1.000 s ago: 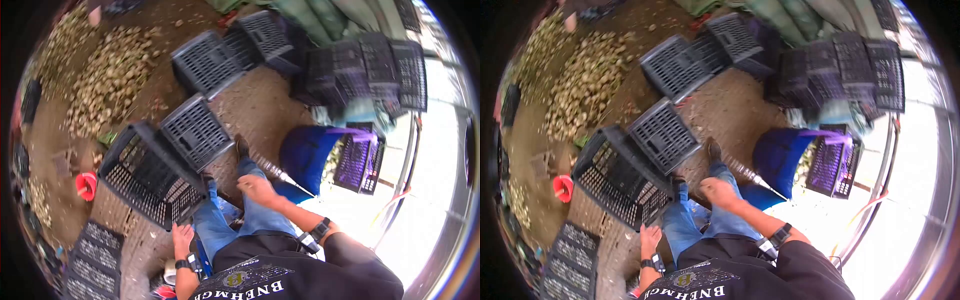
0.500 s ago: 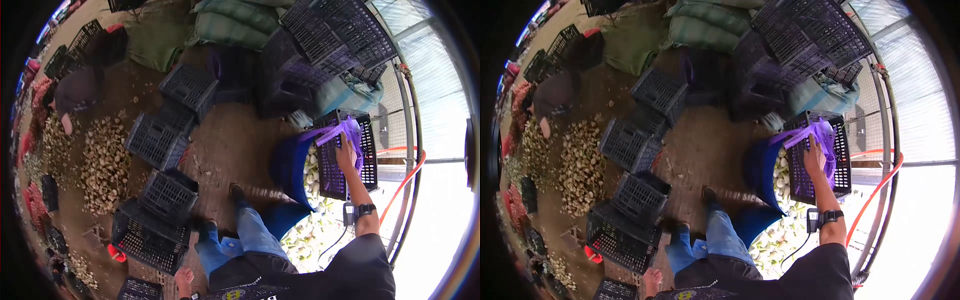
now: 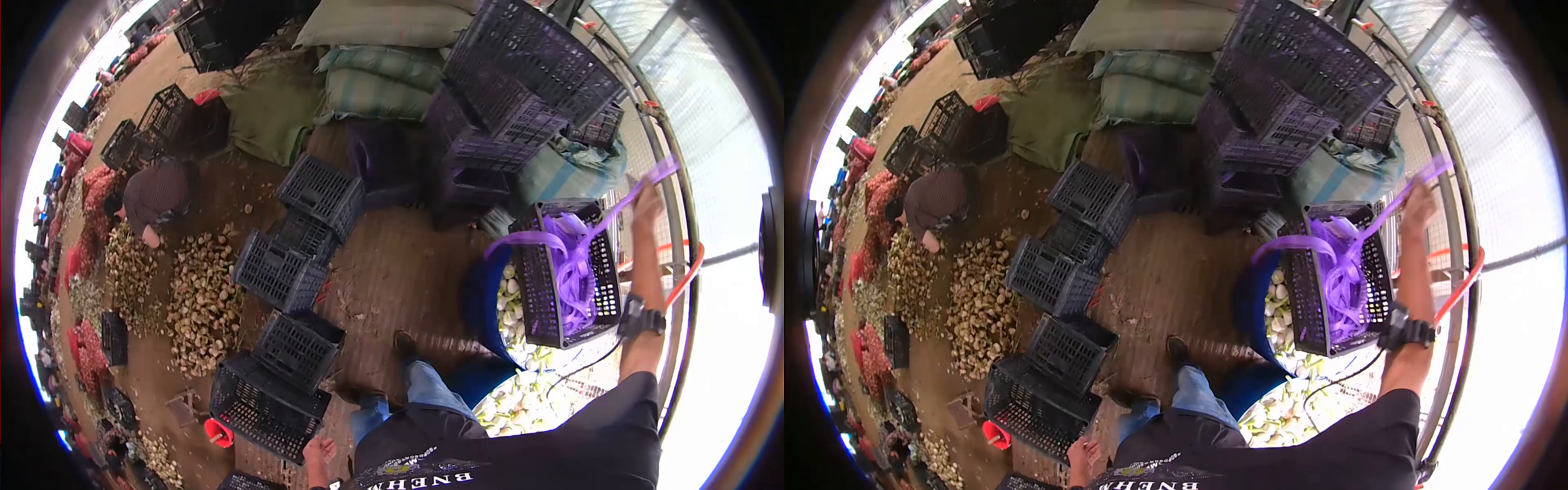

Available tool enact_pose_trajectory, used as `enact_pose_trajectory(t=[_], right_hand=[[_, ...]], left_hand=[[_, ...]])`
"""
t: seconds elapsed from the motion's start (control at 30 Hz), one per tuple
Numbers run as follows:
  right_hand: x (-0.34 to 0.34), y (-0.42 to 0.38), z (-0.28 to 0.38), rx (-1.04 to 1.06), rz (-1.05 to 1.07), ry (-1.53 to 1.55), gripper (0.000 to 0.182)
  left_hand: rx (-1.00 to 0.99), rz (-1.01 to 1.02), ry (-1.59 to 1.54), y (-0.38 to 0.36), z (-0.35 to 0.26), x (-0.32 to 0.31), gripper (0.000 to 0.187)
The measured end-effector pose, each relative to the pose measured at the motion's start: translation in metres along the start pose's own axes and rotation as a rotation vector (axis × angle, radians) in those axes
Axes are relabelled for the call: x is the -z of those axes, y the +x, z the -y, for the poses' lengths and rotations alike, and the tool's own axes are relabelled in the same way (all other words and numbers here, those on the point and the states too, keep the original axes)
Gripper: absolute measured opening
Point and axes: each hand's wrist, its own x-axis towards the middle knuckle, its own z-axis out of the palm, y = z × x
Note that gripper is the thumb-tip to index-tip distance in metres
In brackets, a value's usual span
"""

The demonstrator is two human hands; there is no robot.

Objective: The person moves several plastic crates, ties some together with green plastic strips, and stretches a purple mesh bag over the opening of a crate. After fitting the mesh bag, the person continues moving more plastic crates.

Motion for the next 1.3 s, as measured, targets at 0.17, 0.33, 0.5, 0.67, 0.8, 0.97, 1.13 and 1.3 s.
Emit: enact_pose_trajectory(t=[0.17,0.33,0.5,0.67,0.8,0.97,1.13,1.3], right_hand=[[0.106,0.033,0.182,0.181,-0.307,0.42,0.031],[0.145,0.027,0.286,0.444,-0.352,0.496,0.035],[0.103,-0.082,0.359,0.414,-0.039,0.653,0.021],[0.035,-0.263,0.416,0.57,0.556,0.506,0.02],[-0.018,-0.405,0.441,0.441,1.081,0.657,0.019],[-0.038,-0.545,0.449,0.45,1.516,0.581,0.016],[-0.036,-0.611,0.43,0.268,1.607,0.691,0.016],[-0.032,-0.637,0.398,0.249,1.573,0.739,0.018]], left_hand=[[-0.024,0.009,-0.011,0.023,-0.021,0.007,0.03],[-0.107,-0.025,-0.114,0.01,-0.06,0.002,0.031],[-0.312,0.03,-0.136,-0.017,-0.096,-0.012,0.037],[-0.735,0.263,-0.074,-0.128,-0.208,-0.072,0.043],[-1.401,0.419,0.23,-0.235,-0.286,-0.111,0.045],[-1.433,0.554,-0.019,-0.305,-0.327,-0.133,0.035],[-1.173,0.445,-0.399,-0.279,-0.325,-0.1,0.027],[-1.081,0.155,-0.912,-0.236,-0.325,-0.052,0.024]])
